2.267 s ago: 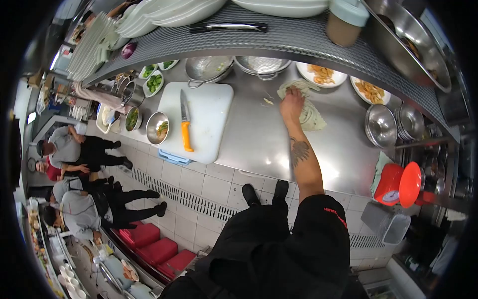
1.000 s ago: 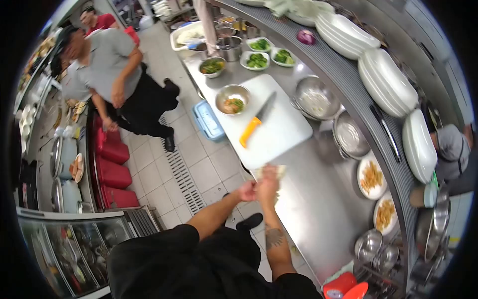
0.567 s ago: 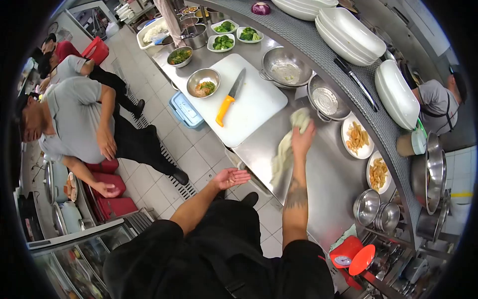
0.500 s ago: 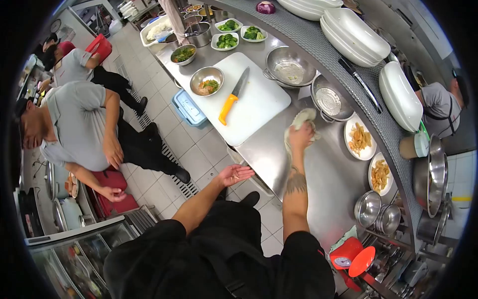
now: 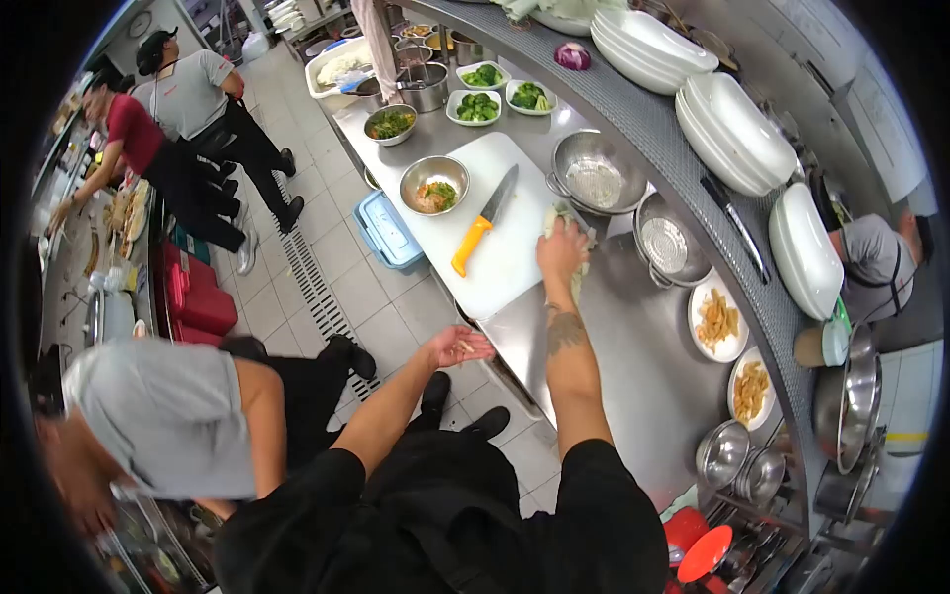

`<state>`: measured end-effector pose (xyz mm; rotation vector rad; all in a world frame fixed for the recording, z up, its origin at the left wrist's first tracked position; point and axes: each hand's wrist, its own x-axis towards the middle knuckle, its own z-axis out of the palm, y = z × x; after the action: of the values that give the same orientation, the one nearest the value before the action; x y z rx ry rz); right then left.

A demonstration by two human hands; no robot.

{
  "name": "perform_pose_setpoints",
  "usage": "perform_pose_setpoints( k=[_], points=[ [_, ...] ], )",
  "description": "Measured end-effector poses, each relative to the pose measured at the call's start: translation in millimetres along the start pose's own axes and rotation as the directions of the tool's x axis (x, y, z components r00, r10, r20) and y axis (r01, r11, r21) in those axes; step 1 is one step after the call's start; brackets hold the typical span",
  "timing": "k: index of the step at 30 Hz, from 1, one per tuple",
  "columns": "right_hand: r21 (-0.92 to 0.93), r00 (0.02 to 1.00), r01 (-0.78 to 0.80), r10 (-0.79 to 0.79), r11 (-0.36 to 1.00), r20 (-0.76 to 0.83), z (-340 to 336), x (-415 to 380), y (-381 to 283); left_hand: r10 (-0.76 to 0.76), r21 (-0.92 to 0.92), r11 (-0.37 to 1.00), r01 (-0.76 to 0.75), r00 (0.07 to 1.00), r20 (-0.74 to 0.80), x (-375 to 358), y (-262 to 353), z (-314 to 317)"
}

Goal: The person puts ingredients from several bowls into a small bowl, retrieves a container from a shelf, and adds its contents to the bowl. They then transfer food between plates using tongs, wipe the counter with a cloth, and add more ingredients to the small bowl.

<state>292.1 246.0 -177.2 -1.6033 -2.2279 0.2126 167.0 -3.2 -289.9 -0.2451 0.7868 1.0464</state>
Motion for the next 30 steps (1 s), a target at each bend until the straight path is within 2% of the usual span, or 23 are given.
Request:
perform_pose_setpoints(
  k=[1, 3, 4, 5, 6, 7, 8, 9, 10, 11, 12, 14, 16, 18, 19, 20, 21, 23, 26, 30],
  points=[
    [-0.085, 0.998, -0.054, 0.056, 0.995, 0.028, 5, -8, -18, 0.004, 0.011, 1.000, -0.004, 1.000, -0.008, 2, 5, -5],
    [-0.027, 0.994, 0.067, -0.064, 0.997, 0.087, 23, -66, -32, 0.026, 0.020, 0.999, -0.026, 1.000, 0.001, 10, 14, -4],
    [-0.008, 0.984, 0.118, -0.116, 0.993, 0.136, 16, -104, -44, -0.046, 0.002, 0.999, 0.046, 0.999, -0.014, -3, 18, 10],
    [0.084, 0.966, 0.148, -0.162, 0.985, 0.199, 12, -139, -51, -0.049, 0.010, 0.999, 0.049, 0.999, -0.005, -2, 15, 2],
    [0.358, 0.939, 0.218, -0.296, 0.908, 0.178, 16, -169, -46, 0.037, -0.068, 0.997, -0.031, 0.995, 0.090, 4, 5, -18],
    [0.582, 0.890, 0.321, -0.448, 0.747, 0.084, 18, -189, -41, 0.133, -0.146, 0.984, -0.106, 0.973, 0.188, 14, -1, -38],
    [0.636, 0.870, 0.325, -0.485, 0.700, 0.090, -8, -203, -47, 0.164, -0.168, 0.980, -0.111, 0.922, 0.349, 27, -9, -59],
    [0.600, 0.899, 0.339, -0.438, 0.724, 0.021, -8, -216, -42, 0.177, -0.065, 0.984, -0.165, 0.942, 0.285, 7, -16, -45],
    [0.593, 0.918, 0.320, -0.398, 0.739, 0.001, -17, -220, -36, 0.039, -0.146, 0.989, 0.018, 0.924, 0.381, 7, -23, -52],
    [0.630, 0.940, 0.209, -0.331, 0.748, 0.081, -53, -217, -38, 0.038, -0.097, 0.995, -0.016, 0.975, 0.221, 6, -31, -48],
    [0.637, 0.949, 0.156, -0.294, 0.755, 0.116, -68, -214, -30, 0.056, 0.047, 0.997, -0.062, 0.991, 0.120, -20, -34, -11],
    [0.564, 0.981, 0.118, -0.186, 0.817, 0.064, -103, -204, -13, -0.074, -0.063, 0.995, 0.078, 0.995, 0.060, -15, -46, -31],
    [0.459, 0.998, 0.063, -0.066, 0.886, -0.009, -100, -192, 23, -0.059, -0.022, 0.998, 0.060, 0.996, 0.067, -18, -48, -51],
    [0.295, 0.999, -0.015, 0.004, 0.955, 0.035, -69, -180, 74, -0.010, 0.039, 0.999, 0.008, 0.999, 0.041, -20, -63, -90],
    [0.125, 0.985, -0.128, 0.111, 0.984, 0.136, -60, -178, 86, 0.050, 0.063, 0.997, -0.051, 0.999, 0.022, -18, -62, -111],
    [-0.066, 0.952, -0.220, 0.229, 0.973, 0.202, -53, -180, 93, 0.096, -0.030, 0.995, -0.097, 0.994, -0.045, -22, -59, -121],
    [-0.077, 0.952, -0.167, 0.181, 0.983, 0.249, -50, -186, 97, 0.123, -0.105, 0.985, -0.135, 0.986, -0.116, -31, -49, -132],
    [-0.144, 0.963, -0.210, 0.230, 0.967, 0.143, -41, -189, 94, 0.200, -0.246, 0.921, -0.303, 0.908, -0.369, -42, -20, -154],
    [-0.145, 0.963, -0.236, 0.251, 0.961, 0.101, -40, -187, 87, 0.268, -0.276, 0.868, -0.413, 0.858, -0.439, -63, 26, -190],
    [-0.188, 0.937, -0.335, 0.347, 0.923, 0.033, -34, -182, 73, 0.205, -0.314, 0.852, -0.419, 0.819, -0.536, -51, 91, -254]
  ],
)
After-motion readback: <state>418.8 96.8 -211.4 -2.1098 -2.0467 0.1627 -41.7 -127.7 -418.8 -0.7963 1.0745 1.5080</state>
